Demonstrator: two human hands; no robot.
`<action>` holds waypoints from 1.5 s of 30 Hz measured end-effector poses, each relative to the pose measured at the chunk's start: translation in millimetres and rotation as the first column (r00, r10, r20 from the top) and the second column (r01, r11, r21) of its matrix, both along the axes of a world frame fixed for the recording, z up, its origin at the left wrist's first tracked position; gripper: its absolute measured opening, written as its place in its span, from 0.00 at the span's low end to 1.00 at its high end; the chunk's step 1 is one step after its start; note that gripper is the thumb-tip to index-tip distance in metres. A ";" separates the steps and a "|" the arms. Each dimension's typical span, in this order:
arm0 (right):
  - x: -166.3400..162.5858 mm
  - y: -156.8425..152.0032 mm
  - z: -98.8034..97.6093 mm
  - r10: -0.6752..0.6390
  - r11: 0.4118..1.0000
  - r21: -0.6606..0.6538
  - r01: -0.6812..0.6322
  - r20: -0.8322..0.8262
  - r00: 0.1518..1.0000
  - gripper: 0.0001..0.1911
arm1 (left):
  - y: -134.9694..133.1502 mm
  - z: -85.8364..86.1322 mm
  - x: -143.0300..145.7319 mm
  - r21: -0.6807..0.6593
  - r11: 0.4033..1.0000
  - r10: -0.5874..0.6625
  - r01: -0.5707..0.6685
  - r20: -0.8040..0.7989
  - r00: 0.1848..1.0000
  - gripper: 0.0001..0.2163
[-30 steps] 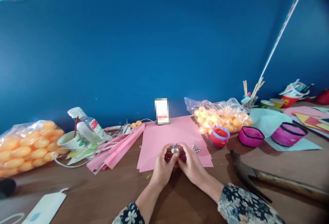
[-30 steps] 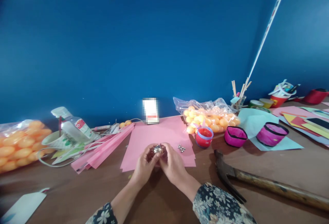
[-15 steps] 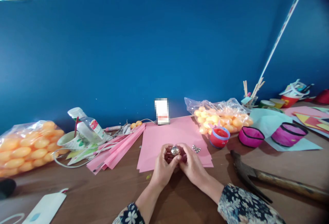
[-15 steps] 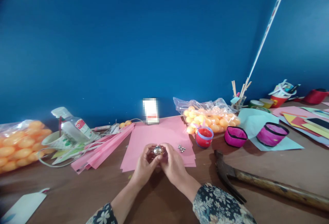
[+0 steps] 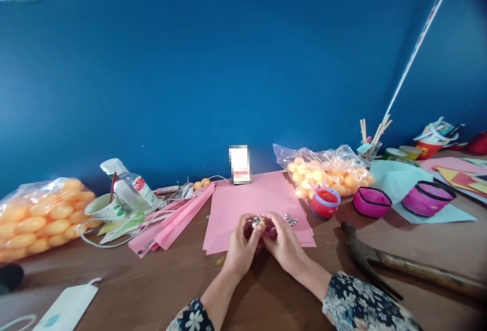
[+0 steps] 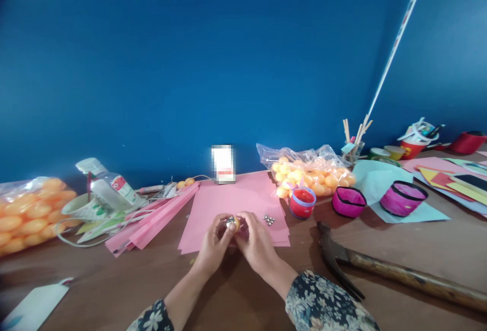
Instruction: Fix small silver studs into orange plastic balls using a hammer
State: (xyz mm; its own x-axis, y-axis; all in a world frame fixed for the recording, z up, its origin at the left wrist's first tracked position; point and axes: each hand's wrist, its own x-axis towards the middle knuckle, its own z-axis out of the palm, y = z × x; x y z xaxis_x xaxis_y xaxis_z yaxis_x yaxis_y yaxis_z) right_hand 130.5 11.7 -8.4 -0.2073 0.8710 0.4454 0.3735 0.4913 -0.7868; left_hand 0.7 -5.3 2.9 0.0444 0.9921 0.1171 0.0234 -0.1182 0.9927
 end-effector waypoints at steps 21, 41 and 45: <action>2.5 -1.7 2.4 0.036 0.999 0.029 -0.037 0.012 0.999 0.25 | 2.5 -5.6 0.0 -0.003 0.996 0.084 -0.084 -0.015 0.996 0.19; 2.0 -0.4 -1.0 0.035 0.996 0.078 -0.036 0.017 0.999 0.21 | 1.8 -0.3 0.8 -0.041 0.997 0.069 -0.070 -0.033 0.997 0.14; 1.1 -2.9 5.5 0.054 0.992 0.113 -0.055 0.011 0.998 0.19 | 3.4 -5.1 -0.8 -0.026 0.995 0.098 -0.099 -0.058 0.994 0.13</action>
State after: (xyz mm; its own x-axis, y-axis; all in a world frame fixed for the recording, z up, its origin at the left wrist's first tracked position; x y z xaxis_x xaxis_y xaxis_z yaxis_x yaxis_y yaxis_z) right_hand 131.6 8.8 -2.9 -0.2570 0.8024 0.5386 0.3502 0.5968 -0.7220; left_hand -0.1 -1.8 -2.2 -0.0479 0.9950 0.0880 0.0893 -0.0835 0.9925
